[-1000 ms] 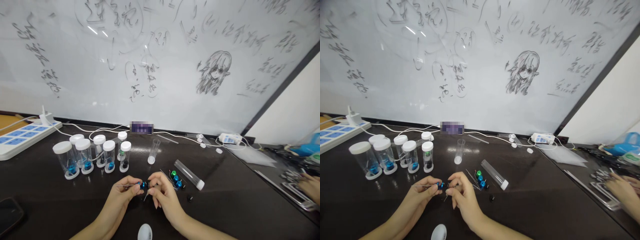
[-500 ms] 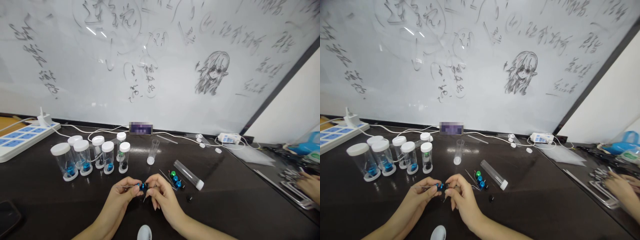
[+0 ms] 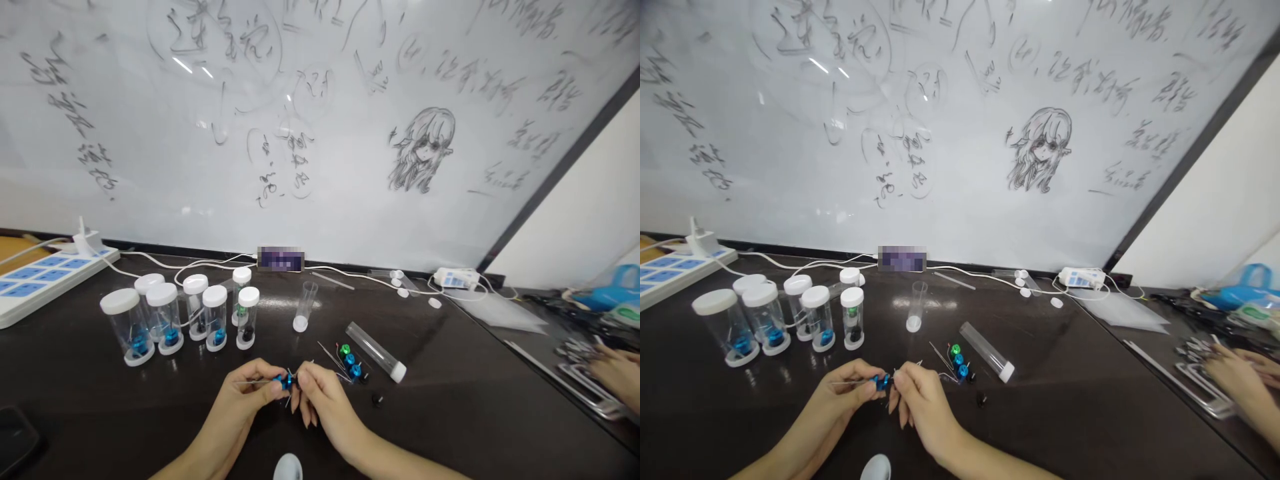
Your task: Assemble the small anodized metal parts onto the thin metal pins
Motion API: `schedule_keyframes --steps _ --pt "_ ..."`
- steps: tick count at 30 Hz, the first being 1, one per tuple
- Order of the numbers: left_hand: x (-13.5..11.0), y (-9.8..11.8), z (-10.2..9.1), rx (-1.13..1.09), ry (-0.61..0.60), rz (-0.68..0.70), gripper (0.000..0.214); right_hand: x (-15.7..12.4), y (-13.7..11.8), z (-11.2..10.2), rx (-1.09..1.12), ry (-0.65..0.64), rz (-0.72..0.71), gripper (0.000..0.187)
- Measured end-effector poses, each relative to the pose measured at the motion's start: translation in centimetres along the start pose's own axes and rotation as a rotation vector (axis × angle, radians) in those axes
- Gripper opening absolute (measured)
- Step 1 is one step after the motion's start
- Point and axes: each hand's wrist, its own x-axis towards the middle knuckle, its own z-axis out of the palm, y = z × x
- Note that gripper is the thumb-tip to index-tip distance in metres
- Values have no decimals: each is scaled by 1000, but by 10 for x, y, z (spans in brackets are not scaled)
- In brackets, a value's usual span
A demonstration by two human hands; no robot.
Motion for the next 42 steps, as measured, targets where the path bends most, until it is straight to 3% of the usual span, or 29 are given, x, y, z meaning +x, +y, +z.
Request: schedule_keyframes --steps 12,21,25,42 --pt "4 -7 -9 -72 -42 51 13 4 6 -2 76 51 -71 17" --pt "2 -5 -8 -76 -65 123 13 3 -1 1 136 87 -159 20" --pt "2 -4 -8 -58 -67 134 14 4 1 -1 153 96 -180 31" --pt "8 -7 -7 -35 -13 140 20 9 9 -2 168 119 -166 44"
